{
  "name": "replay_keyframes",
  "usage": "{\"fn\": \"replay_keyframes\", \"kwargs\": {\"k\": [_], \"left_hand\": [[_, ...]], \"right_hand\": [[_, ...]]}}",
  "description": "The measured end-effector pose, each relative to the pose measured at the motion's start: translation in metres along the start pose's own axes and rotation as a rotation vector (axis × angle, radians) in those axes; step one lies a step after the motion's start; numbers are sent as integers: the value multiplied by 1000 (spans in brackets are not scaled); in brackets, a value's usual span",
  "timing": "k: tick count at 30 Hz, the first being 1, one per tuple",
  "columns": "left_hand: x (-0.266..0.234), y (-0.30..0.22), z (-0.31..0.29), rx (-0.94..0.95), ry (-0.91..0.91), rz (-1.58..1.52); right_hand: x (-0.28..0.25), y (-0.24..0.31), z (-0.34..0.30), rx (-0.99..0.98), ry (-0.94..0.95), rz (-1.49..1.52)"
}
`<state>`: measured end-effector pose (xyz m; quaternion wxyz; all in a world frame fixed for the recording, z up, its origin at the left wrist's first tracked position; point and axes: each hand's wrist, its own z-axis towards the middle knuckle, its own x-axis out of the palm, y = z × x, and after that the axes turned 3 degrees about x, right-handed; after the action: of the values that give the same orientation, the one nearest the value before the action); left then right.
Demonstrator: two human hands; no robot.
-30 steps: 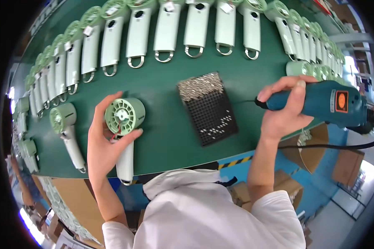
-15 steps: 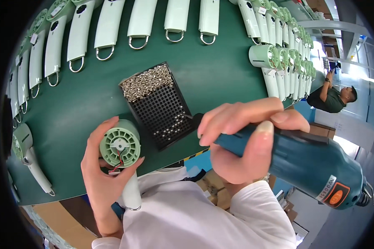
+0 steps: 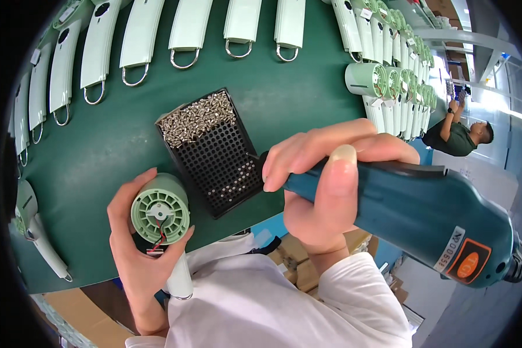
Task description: The person assembles portable fans along an assembly line, picking screws from a screw tray and driving them into fan housings using an electric screwdriver before placing the fans on the table.
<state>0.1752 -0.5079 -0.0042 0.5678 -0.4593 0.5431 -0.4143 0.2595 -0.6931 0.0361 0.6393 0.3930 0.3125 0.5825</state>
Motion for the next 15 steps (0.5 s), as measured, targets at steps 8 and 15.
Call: {"fn": "replay_keyframes", "kwargs": {"k": [8,15], "left_hand": [[-6,4,-3,-5,95,-45],[-11,0,-2,57,105,171]], "right_hand": [[6,2,-1,-24,57,-90],[7,8,-3,-31,-33,-51]]}}
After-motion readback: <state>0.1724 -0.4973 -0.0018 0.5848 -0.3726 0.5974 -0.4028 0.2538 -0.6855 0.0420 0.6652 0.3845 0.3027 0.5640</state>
